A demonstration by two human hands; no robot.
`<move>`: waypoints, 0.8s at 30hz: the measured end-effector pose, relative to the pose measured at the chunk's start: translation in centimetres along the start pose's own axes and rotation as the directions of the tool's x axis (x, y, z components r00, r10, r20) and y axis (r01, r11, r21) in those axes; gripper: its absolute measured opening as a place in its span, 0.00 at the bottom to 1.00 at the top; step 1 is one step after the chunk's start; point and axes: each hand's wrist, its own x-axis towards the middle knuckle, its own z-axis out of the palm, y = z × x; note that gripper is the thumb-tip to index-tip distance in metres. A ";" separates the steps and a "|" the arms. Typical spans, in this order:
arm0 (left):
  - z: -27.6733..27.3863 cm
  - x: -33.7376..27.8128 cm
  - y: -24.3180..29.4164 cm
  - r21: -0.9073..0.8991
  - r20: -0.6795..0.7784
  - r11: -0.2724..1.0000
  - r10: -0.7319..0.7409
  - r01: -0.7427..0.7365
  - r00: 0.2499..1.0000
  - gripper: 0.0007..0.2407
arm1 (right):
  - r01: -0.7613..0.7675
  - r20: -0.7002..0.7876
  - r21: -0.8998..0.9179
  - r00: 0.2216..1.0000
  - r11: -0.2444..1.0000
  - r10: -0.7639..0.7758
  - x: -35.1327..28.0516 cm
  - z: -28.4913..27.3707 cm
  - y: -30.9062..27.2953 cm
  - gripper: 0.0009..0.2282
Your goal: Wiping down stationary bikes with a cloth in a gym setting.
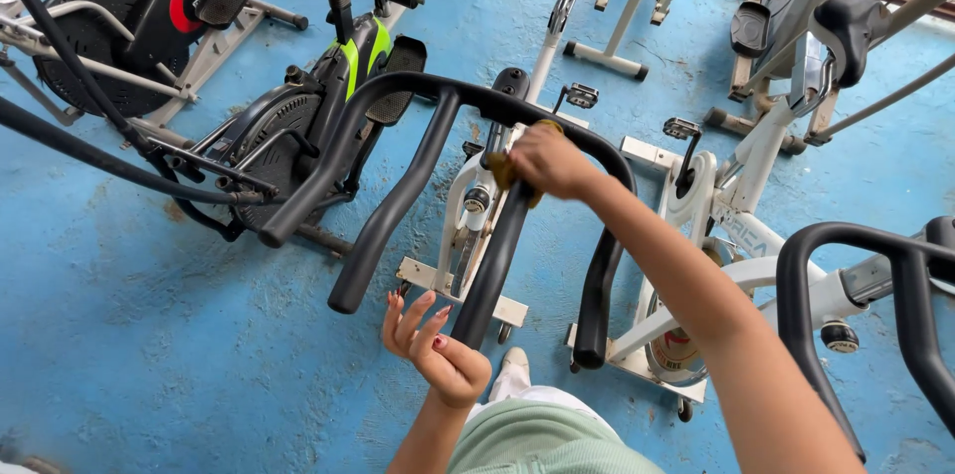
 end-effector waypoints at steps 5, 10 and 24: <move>0.0 0.2 0.1 -0.060 0.022 0.998 -0.008 0.009 1.000 0.11 | -0.065 -0.014 0.010 0.998 0.998 0.065 0.5 0.5 -3.5 0.28; -0.3 0.2 0.0 -0.045 0.033 0.999 -0.008 0.010 0.999 0.10 | 0.260 -0.127 0.292 0.964 0.921 -0.232 -4.7 0.8 -13.7 0.26; -0.5 1.5 1.1 -0.043 0.061 0.997 -0.054 0.056 0.997 0.11 | 0.062 -0.062 0.036 0.996 0.997 -0.059 -1.3 1.8 -0.6 0.23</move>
